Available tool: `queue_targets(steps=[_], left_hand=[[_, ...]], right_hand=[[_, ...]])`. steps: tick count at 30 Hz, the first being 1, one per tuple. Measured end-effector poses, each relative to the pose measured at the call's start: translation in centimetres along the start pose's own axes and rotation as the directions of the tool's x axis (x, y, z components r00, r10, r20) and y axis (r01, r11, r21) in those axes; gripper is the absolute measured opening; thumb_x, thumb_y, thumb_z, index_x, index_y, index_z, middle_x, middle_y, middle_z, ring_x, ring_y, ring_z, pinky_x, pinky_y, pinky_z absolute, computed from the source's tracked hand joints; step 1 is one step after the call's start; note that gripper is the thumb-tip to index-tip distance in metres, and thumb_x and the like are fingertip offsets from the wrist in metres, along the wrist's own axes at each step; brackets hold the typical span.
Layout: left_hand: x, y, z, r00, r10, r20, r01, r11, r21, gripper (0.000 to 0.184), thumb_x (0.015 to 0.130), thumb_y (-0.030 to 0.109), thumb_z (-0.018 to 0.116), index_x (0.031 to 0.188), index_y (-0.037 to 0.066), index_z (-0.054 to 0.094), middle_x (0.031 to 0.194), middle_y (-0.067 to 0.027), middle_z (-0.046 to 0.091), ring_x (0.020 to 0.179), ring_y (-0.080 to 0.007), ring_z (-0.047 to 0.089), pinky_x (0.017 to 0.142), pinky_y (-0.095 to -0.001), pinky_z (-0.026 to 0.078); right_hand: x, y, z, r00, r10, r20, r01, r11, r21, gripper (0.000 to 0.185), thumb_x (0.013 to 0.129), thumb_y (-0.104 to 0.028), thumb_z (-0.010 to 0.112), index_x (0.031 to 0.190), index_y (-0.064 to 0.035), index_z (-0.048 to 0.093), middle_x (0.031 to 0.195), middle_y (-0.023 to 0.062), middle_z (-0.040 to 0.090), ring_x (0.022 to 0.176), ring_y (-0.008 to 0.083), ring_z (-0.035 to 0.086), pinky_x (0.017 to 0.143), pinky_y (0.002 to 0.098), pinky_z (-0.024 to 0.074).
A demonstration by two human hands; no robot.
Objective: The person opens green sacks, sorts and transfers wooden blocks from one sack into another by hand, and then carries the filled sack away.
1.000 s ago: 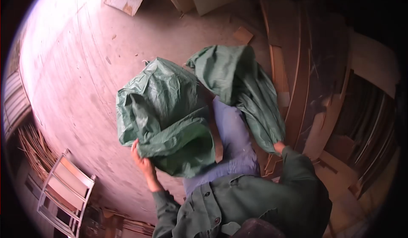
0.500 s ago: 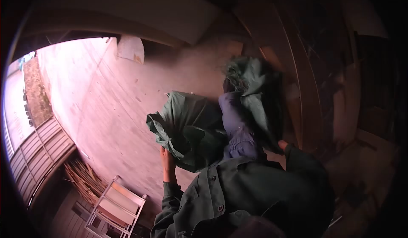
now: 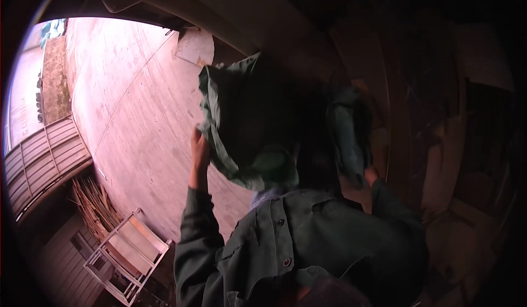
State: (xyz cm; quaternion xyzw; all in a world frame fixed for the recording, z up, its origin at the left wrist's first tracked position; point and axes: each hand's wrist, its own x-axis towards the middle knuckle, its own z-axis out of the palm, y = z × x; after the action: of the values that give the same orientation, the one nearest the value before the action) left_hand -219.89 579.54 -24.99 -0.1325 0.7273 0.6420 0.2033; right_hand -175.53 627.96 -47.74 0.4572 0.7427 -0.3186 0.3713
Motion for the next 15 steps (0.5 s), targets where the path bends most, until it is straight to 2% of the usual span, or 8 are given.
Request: queue_targets(steps=[2,4,7,8,9,12,14,15], left_hand=[[5.8,-4.6,-2.8,0.993,0.085,0.084,-0.102,0.969,0.225,0.008,0.087,0.007,0.058,0.093,0.002,0.054,0.081,-0.0018,0.058,0.072,-0.0099,0.055,0.063,-0.0238,0.046],[9.6,-6.4,-3.3,0.976,0.199,0.083,-0.209,0.969,0.131,0.010,0.083,0.006,0.061,0.088,0.003,0.053,0.075,-0.0014,0.055,0.067,-0.0097,0.053,0.060,-0.0239,0.045],[15.4,-9.1,-7.6,0.951,0.306,0.047,-0.304,0.897,0.321,0.018,0.081,0.008,0.064,0.097,0.003,0.057,0.077,-0.0043,0.059,0.071,-0.0131,0.055,0.063,-0.0262,0.046],[14.1,-6.5,-7.7,0.951,0.301,0.066,-0.289,0.798,0.528,0.025,0.077,0.009,0.066,0.101,0.004,0.058,0.085,-0.0092,0.061,0.077,-0.0205,0.058,0.070,-0.0317,0.048],[13.5,-4.8,-8.2,0.856,0.493,0.156,-0.393,0.425,0.815,0.032,0.073,0.007,0.067,0.104,0.005,0.058,0.098,-0.0145,0.060,0.088,-0.0287,0.058,0.077,-0.0379,0.047],[6.9,3.3,-2.8,0.579,0.777,0.247,-0.409,0.014,0.912,0.040,0.072,0.015,0.073,0.107,0.005,0.058,0.102,-0.0173,0.059,0.094,-0.0325,0.057,0.081,-0.0397,0.046],[5.5,1.5,-0.2,0.655,0.682,0.326,-0.703,0.391,0.595,0.042,0.078,0.025,0.073,0.110,0.004,0.056,0.094,-0.0126,0.060,0.087,-0.0254,0.059,0.079,-0.0347,0.047],[3.0,1.7,2.6,0.812,0.455,0.366,-0.580,0.698,0.420,0.044,0.081,0.031,0.070,0.112,0.003,0.056,0.093,-0.0098,0.060,0.084,-0.0212,0.059,0.076,-0.0325,0.047]], right_hand=[[-1.3,-5.1,-0.6,0.978,-0.114,-0.172,0.147,0.970,0.191,0.033,0.093,-0.019,0.046,0.113,0.0046,0.057,0.116,0.0223,0.059,0.110,0.0388,0.053,0.086,0.0403,0.0424],[-4.9,-10.2,-2.5,0.943,-0.228,-0.243,0.308,0.875,0.374,0.038,0.094,-0.026,0.049,0.117,0.0041,0.055,0.121,0.0204,0.057,0.114,0.0379,0.052,0.088,0.0405,0.0414],[-12.1,-15.1,-4.4,0.857,-0.154,-0.491,0.385,0.826,0.412,0.042,0.094,-0.031,0.052,0.117,0.0033,0.055,0.115,0.0150,0.061,0.108,0.0298,0.056,0.088,0.0383,0.0417],[-14.8,-16.1,-5.2,0.873,-0.119,-0.473,0.389,0.755,0.527,0.042,0.094,-0.032,0.053,0.117,0.0033,0.055,0.114,0.0134,0.062,0.107,0.0272,0.056,0.088,0.0373,0.0417],[-17.0,-17.3,-5.5,0.882,-0.087,-0.463,0.399,0.662,0.635,0.043,0.094,-0.032,0.053,0.117,0.0033,0.055,0.113,0.0118,0.062,0.106,0.0246,0.057,0.087,0.0363,0.0417],[-21.2,-21.4,-5.7,0.810,-0.208,-0.548,0.523,0.678,0.516,0.031,0.093,-0.026,0.055,0.105,0.0029,0.059,0.096,0.0142,0.067,0.090,0.0184,0.062,0.077,0.0332,0.0457],[-23.5,-25.9,-4.6,0.684,-0.364,-0.632,0.665,0.667,0.335,0.029,0.092,-0.027,0.056,0.095,0.0020,0.061,0.083,0.0196,0.065,0.078,0.0319,0.065,0.064,0.0379,0.0474],[-25.6,-28.3,-4.5,0.751,-0.352,-0.558,0.544,0.809,0.222,0.028,0.090,-0.027,0.058,0.092,0.0004,0.061,0.080,0.0234,0.062,0.077,0.0407,0.061,0.061,0.0424,0.0470]])
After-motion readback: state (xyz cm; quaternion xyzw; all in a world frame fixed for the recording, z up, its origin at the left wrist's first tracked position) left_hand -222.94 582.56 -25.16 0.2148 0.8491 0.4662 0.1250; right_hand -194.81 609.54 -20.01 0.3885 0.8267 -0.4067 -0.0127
